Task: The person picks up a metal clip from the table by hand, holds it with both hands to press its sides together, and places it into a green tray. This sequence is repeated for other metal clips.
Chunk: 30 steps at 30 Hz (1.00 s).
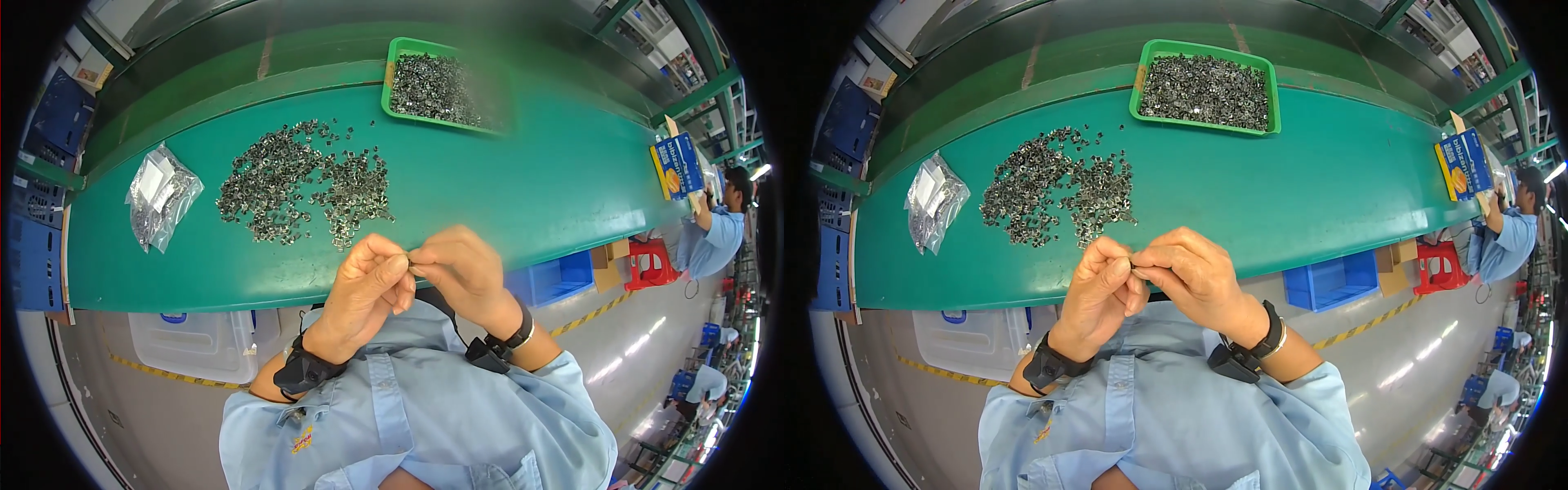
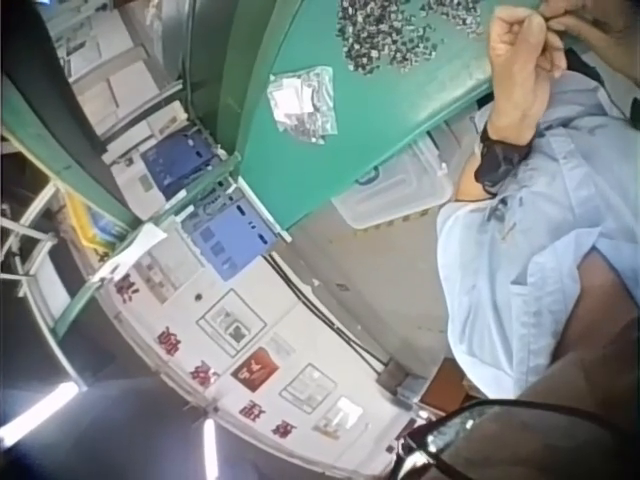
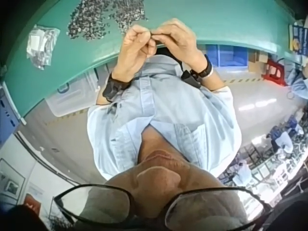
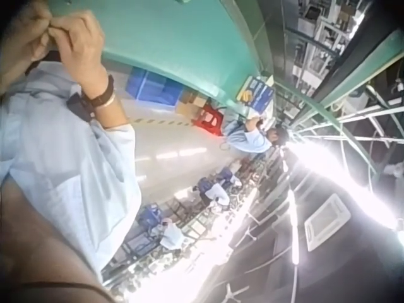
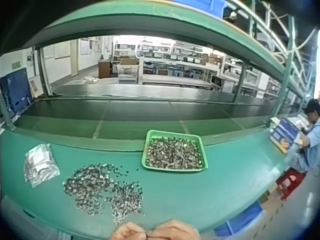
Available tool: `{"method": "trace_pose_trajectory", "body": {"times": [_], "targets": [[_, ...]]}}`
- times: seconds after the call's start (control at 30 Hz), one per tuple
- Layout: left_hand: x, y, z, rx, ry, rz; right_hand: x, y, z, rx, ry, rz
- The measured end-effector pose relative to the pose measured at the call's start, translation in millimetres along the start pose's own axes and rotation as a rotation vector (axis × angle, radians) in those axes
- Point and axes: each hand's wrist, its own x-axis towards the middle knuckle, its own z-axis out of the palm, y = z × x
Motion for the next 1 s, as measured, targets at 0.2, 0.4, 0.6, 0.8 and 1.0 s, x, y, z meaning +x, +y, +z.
{"method": "trace_pose_trajectory", "body": {"times": [0.2,0.4,0.6,0.8,1.0], "targets": [[2,-6,4,-0.065,0.029,-0.004,-4,5,-3,-0.082,0.012,-0.062],[2,3,15,0.162,0.107,-0.008,-1,6,-12,-0.203,-0.051,-0.121],[0,-3,10,-0.04,-0.023,-0.076,-9,4,-6,0.1,0.045,-0.011],[0,-7,6,-0.158,-0.103,-0.082,-8,4,-9,0.152,-0.011,-0.022],[-1,3,8,-0.027,-0.091,-0.067,-8,7,-7,0.179,-0.035,-0.054]]}}
